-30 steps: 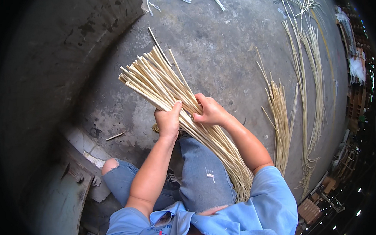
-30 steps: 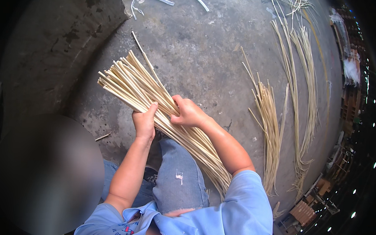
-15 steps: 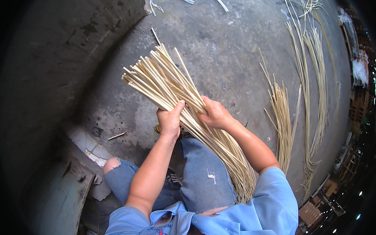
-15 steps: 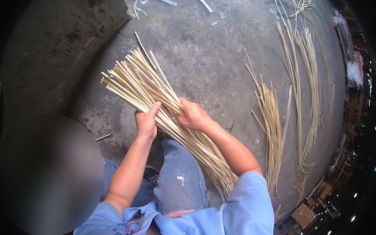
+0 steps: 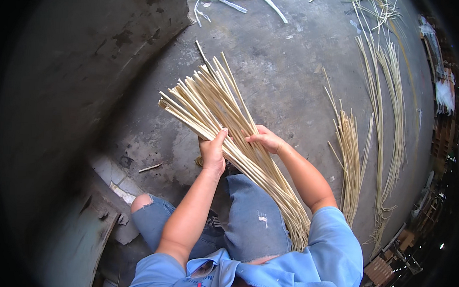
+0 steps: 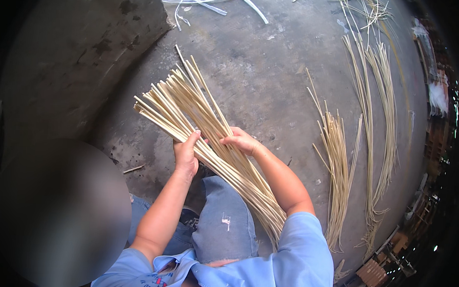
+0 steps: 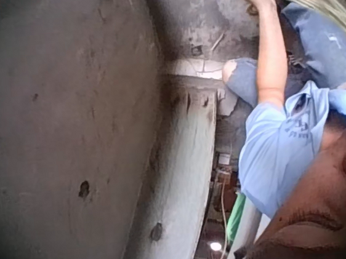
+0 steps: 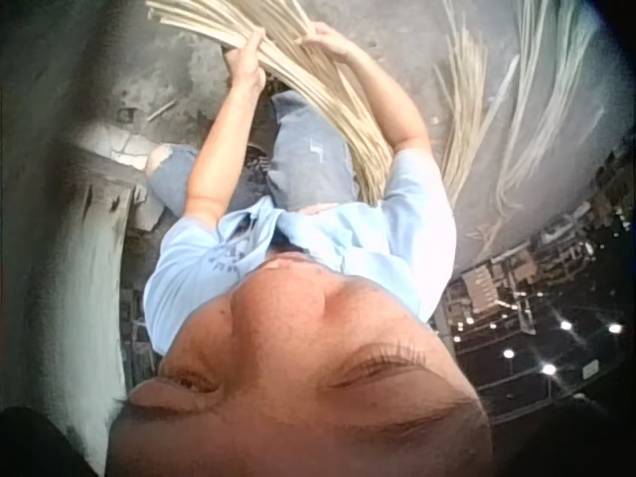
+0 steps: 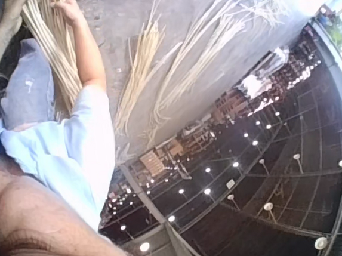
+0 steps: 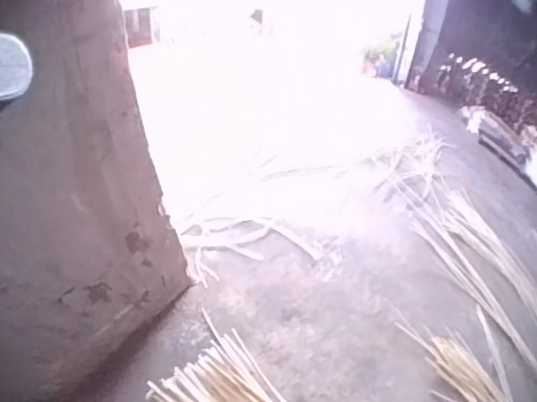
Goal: The person gathers thin wooden sticks from the floor, aligns them into bundles, and secures each bundle with a rubber band. The person repeats this process multiple times, creating several tied bundles.
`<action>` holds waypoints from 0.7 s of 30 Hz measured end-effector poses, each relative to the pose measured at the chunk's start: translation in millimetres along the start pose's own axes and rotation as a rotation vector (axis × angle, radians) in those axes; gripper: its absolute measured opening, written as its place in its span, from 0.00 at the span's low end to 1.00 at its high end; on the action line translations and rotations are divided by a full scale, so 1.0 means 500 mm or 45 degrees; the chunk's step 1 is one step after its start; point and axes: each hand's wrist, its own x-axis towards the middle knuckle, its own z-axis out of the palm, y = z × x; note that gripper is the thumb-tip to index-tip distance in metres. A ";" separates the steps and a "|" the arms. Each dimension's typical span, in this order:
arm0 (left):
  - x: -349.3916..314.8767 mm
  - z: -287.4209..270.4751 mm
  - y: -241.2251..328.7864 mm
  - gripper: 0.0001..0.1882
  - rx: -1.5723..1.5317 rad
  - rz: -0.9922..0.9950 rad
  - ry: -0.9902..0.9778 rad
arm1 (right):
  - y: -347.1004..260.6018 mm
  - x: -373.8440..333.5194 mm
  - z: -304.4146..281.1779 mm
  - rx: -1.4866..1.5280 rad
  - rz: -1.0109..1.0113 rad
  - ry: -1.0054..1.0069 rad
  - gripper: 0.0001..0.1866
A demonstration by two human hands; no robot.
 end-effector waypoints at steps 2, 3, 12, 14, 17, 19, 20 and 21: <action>0.003 -0.005 0.005 0.21 0.010 -0.075 -0.058 | -0.007 0.000 0.004 -0.051 0.006 -0.016 0.27; 0.004 -0.007 0.007 0.21 0.006 -0.146 -0.087 | -0.001 -0.004 0.017 -0.061 0.016 -0.033 0.30; 0.002 0.001 -0.012 0.25 -0.050 -0.186 -0.192 | 0.045 0.018 0.064 -0.413 -0.234 0.042 0.31; 0.014 0.024 -0.038 0.24 0.055 -0.015 -0.100 | 0.054 0.015 0.045 -0.364 -0.149 0.042 0.31; 0.032 0.012 -0.038 0.21 0.144 0.084 0.131 | 0.051 0.033 0.075 -0.042 0.052 -0.054 0.32; 0.045 0.025 -0.037 0.21 0.116 0.108 0.176 | 0.051 0.030 0.066 0.100 0.082 -0.024 0.37; 0.056 0.012 -0.035 0.22 0.116 0.127 0.213 | 0.042 0.048 0.086 0.150 0.059 -0.021 0.39; 0.069 -0.003 -0.032 0.23 0.134 0.084 0.248 | 0.032 0.048 0.098 0.140 0.035 -0.140 0.43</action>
